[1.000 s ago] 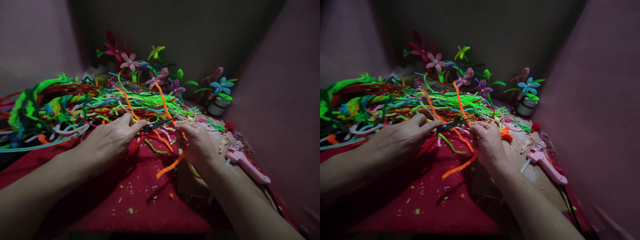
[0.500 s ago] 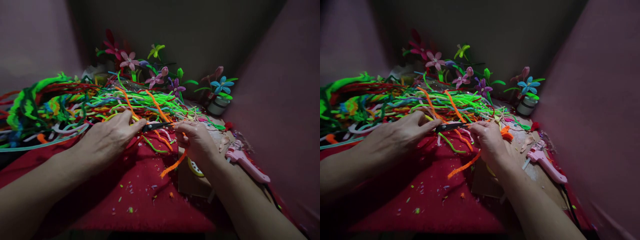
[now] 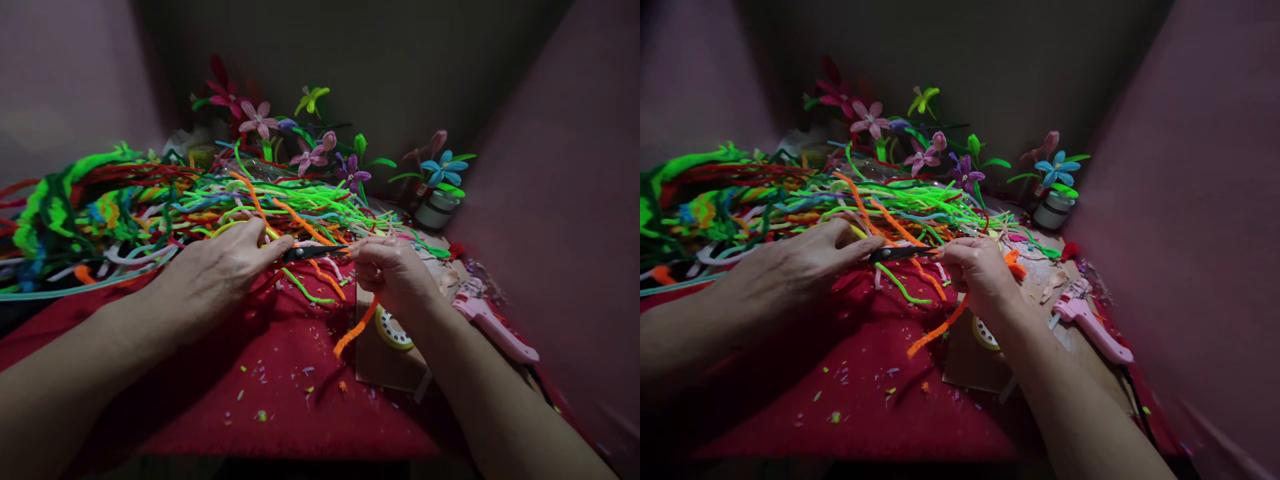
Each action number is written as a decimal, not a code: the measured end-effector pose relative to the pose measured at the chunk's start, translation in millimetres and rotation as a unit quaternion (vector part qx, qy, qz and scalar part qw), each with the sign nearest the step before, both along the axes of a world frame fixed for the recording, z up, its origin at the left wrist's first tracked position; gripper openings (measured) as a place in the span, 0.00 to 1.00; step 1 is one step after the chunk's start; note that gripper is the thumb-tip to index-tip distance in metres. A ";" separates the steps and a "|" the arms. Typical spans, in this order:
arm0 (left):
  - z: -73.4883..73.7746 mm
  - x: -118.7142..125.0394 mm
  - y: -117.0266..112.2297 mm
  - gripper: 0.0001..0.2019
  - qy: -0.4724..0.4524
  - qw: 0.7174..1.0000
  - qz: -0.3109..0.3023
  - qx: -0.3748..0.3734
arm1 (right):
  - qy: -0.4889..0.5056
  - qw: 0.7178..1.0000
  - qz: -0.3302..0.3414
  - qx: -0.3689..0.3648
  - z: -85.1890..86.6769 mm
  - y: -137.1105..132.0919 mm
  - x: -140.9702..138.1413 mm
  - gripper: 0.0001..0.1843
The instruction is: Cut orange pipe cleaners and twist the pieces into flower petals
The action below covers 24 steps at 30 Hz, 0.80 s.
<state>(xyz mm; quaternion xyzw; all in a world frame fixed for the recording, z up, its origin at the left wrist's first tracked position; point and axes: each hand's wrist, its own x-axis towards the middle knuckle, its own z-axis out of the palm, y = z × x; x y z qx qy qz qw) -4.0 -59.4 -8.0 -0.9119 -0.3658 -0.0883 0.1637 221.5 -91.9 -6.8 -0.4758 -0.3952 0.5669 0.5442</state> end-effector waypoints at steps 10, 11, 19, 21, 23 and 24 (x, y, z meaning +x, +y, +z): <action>10.8 5.5 -8.6 0.27 0.044 0.999 0.021 -0.011 | 0.049 0.998 0.043 -0.012 0.6 1.7 3.9 0.09; 11.0 5.2 -9.3 0.26 0.045 0.999 0.022 -0.010 | 0.050 0.998 0.043 -0.010 0.7 1.6 4.1 0.09; 12.8 5.0 -10.9 0.24 0.032 0.999 0.023 -0.011 | 0.063 0.997 0.037 -0.008 0.5 1.9 3.6 0.09; 12.0 4.6 -6.9 0.22 -0.008 0.998 0.028 -0.049 | 0.058 0.998 0.024 -0.002 0.2 2.4 3.4 0.09; 8.1 2.5 -0.3 0.21 -0.064 0.992 -0.007 -0.107 | 0.050 0.999 0.007 0.002 -0.1 3.3 3.4 0.11; 5.0 1.0 3.1 0.20 -0.079 0.986 -0.048 -0.137 | 0.044 0.999 -0.003 0.005 -0.3 3.7 3.4 0.12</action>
